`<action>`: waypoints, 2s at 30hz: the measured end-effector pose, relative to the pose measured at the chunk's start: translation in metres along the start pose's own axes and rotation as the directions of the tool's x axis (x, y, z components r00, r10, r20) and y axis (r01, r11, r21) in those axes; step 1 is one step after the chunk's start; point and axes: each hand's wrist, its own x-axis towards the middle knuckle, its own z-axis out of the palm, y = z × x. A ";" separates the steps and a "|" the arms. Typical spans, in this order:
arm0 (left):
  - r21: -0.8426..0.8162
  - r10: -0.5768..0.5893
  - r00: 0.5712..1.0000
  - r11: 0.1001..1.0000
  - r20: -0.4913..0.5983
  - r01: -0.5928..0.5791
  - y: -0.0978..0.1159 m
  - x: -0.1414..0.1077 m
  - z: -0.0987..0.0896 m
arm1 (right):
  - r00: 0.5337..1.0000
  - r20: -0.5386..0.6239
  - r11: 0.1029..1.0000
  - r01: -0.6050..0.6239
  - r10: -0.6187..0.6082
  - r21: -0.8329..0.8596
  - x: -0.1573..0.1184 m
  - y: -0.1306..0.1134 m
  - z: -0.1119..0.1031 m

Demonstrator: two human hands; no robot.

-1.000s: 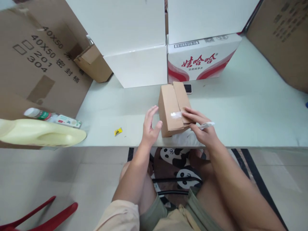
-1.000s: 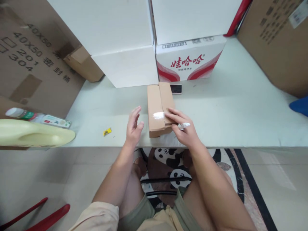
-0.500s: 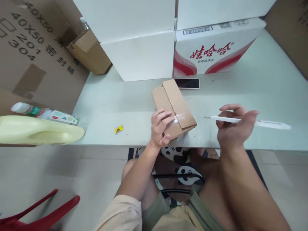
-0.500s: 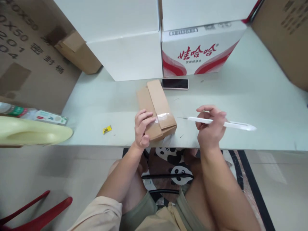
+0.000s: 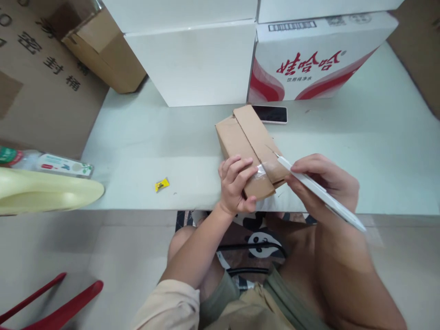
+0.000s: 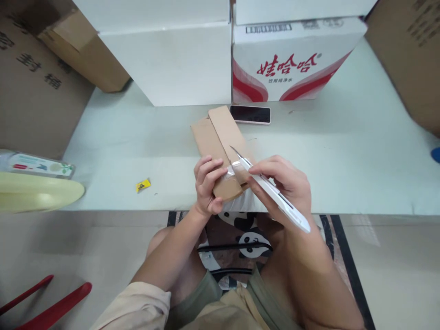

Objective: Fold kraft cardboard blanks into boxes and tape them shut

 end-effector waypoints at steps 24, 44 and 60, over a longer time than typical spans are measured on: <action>-0.064 0.006 1.000 0.998 -0.028 -0.008 -0.001 0.000 0.008 | 0.972 0.092 0.962 0.230 -0.219 -0.147 -0.006 -0.005 -0.001; -0.134 0.043 0.999 0.990 0.028 -0.039 -0.018 0.005 -0.005 | 0.829 -0.558 0.997 0.070 -0.034 0.043 -0.010 0.016 -0.007; -0.598 -0.829 0.558 0.430 0.035 0.677 -0.083 -0.002 -0.058 | 0.895 0.117 0.651 -0.217 0.429 -0.727 -0.010 0.079 0.005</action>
